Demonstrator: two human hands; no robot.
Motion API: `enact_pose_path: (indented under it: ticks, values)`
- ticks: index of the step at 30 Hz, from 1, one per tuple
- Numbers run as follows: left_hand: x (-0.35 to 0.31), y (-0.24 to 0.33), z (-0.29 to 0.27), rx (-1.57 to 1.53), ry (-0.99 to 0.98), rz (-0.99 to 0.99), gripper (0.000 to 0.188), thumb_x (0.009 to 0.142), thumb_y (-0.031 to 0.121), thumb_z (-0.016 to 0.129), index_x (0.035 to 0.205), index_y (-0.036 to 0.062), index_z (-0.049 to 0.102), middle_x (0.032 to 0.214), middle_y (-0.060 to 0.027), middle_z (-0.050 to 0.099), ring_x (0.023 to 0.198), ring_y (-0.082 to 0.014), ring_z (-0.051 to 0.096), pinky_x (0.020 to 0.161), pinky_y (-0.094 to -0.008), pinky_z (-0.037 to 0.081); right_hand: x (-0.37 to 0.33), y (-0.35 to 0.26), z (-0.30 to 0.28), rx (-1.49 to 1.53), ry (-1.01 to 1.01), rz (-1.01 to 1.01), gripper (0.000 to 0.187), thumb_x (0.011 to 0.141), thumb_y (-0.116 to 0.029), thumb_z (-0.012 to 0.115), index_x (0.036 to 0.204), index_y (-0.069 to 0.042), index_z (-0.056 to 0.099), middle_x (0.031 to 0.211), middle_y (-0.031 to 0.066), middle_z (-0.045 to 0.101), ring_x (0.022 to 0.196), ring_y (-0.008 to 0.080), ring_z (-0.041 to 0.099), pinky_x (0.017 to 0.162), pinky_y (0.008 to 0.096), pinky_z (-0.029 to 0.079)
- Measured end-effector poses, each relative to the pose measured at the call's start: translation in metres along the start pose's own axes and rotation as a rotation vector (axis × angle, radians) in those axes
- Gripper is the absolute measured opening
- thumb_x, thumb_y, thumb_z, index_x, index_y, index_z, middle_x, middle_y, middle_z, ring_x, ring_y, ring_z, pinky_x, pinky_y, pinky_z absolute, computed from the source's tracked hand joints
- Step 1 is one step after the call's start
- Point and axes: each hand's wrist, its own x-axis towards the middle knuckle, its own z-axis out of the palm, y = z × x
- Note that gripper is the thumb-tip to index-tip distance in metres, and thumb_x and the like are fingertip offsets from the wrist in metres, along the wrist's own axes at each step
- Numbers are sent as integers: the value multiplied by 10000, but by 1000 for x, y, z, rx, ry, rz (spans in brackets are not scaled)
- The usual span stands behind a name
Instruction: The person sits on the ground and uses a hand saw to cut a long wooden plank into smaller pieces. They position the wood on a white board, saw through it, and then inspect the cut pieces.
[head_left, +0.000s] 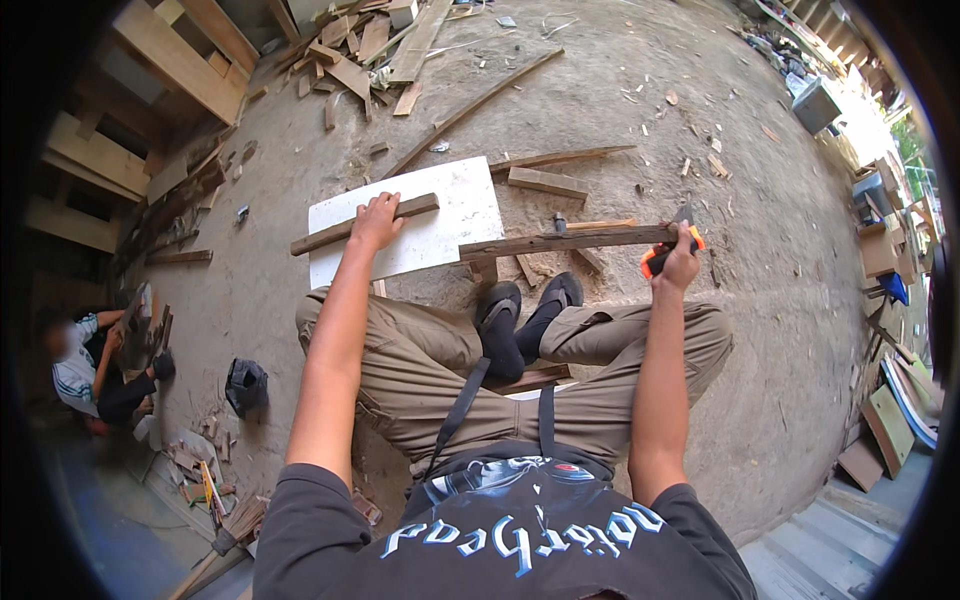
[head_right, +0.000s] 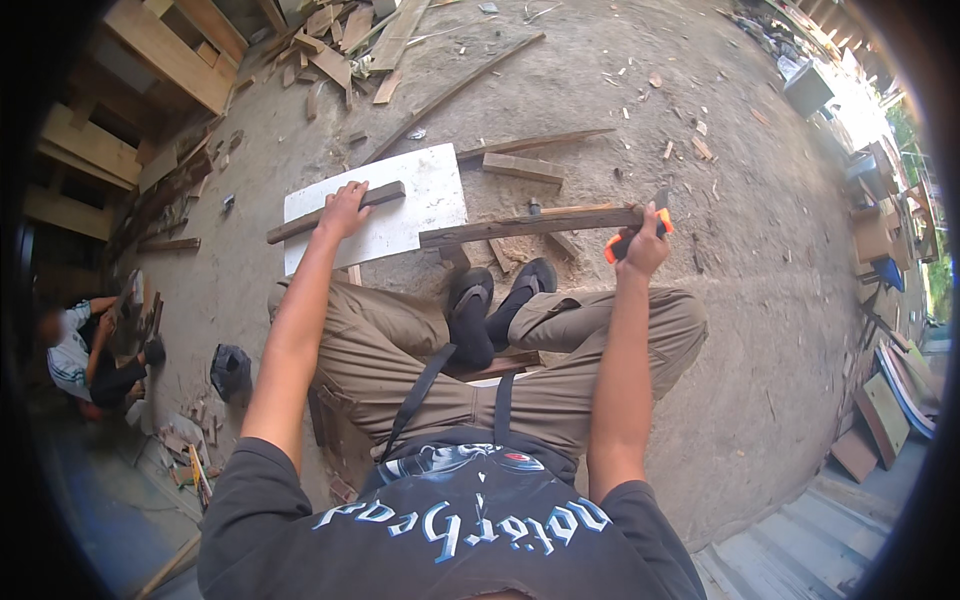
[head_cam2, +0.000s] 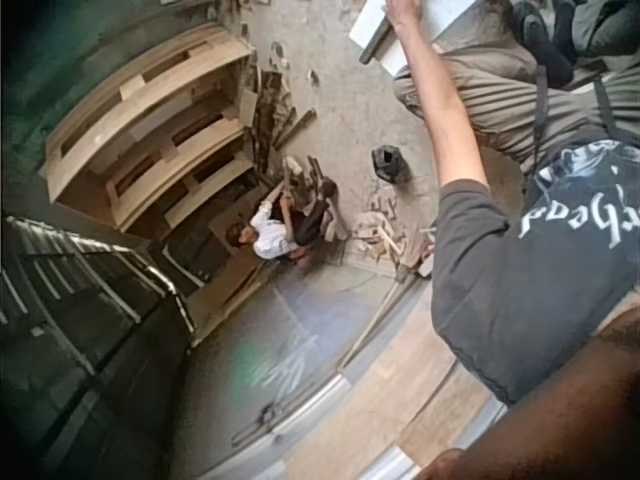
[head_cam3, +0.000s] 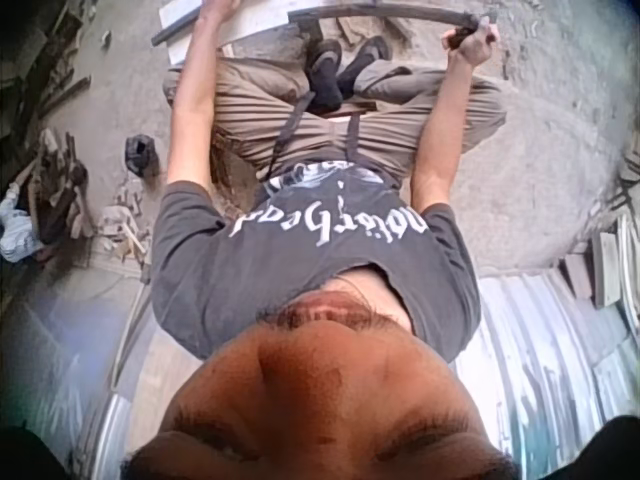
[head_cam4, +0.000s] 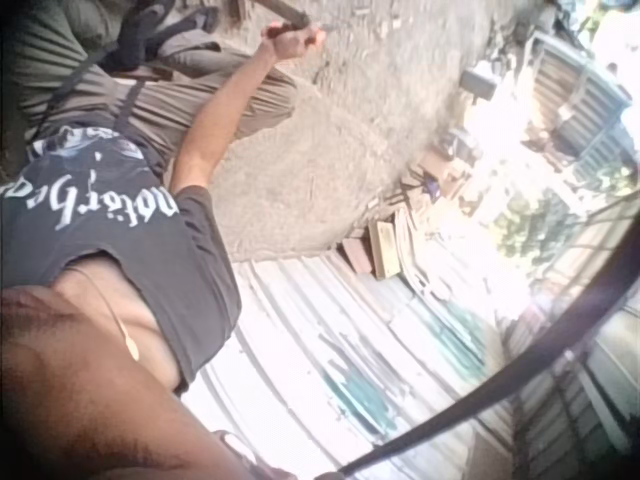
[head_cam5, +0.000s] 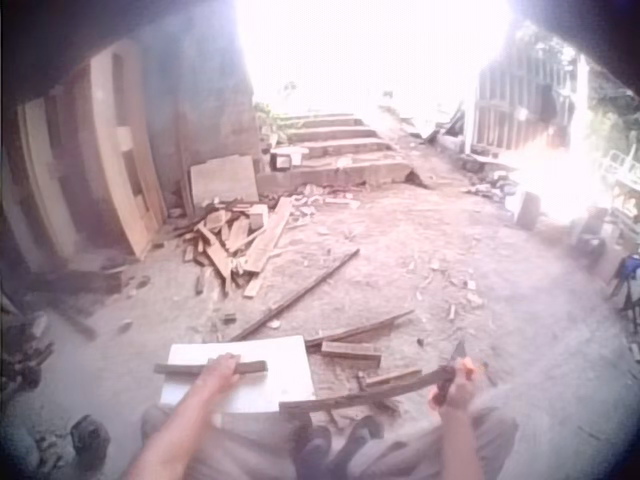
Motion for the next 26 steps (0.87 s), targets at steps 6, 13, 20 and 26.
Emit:
enact_pose_path:
  ticks: [6,13,20,26]
  values:
    - [-6,10,-16,-116,178,32,640,943,489,604,1425,84,486,1498,-116,449,1407,-268,401,1174,-556,250,-36,63,61,-94,73,73,244,894,-273,756,785,-117,604,675,17,614,470,126,547,435,285,468]
    - [-5,157,-10,-305,301,346,492,945,473,613,1240,80,639,1294,-135,613,1238,-298,560,1064,-442,392,-59,135,76,-627,-150,23,412,922,-423,711,795,-38,641,632,23,613,579,134,572,557,329,455]
    - [0,155,32,-382,330,298,414,921,453,652,1175,126,672,1142,-89,636,1109,-276,585,968,-430,423,-52,112,66,-786,-503,-266,420,943,-388,703,847,17,648,671,-5,590,618,88,498,565,299,413]
    - [-9,121,29,-444,339,183,465,850,476,722,1157,130,679,1125,-90,634,1118,-273,581,989,-445,409,-73,75,59,-704,-572,-182,374,930,-356,708,1040,1,680,852,174,731,762,325,706,708,383,527]
